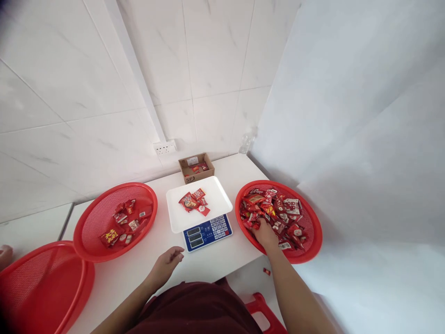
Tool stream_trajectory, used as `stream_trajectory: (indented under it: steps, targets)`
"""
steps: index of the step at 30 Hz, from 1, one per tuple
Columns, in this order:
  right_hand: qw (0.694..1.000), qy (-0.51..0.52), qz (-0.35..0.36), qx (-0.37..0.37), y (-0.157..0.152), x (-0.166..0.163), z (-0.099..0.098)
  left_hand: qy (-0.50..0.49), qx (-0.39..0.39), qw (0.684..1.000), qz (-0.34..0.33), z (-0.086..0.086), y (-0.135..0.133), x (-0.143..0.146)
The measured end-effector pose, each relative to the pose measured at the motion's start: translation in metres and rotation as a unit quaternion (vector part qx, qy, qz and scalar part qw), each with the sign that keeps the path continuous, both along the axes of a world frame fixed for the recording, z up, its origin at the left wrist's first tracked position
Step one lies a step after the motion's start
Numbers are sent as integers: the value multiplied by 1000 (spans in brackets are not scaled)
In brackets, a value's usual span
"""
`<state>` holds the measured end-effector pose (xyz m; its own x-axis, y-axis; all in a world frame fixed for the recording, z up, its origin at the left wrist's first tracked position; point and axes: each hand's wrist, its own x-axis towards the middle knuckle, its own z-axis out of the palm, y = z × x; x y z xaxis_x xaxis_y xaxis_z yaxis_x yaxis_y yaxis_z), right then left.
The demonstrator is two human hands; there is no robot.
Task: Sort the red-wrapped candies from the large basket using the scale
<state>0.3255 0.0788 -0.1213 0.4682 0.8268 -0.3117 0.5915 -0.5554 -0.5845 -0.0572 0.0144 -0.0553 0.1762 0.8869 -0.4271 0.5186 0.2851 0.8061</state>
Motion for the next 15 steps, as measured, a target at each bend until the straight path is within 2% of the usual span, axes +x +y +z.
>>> stream_trajectory:
  steps: [5, 10, 15]
  targets:
    - [1000, 3, -21, 1, -3, 6, 4, 9, -3, 1000, -11, -3, -3, -3]
    - [993, 19, -86, 77, -13, 23, 22, 9, -11, 1000, -15, -2, -2, -6]
    - [973, 50, -167, 150, -17, 31, 37, 2, -11, 1000, -24, 1, 2, -2]
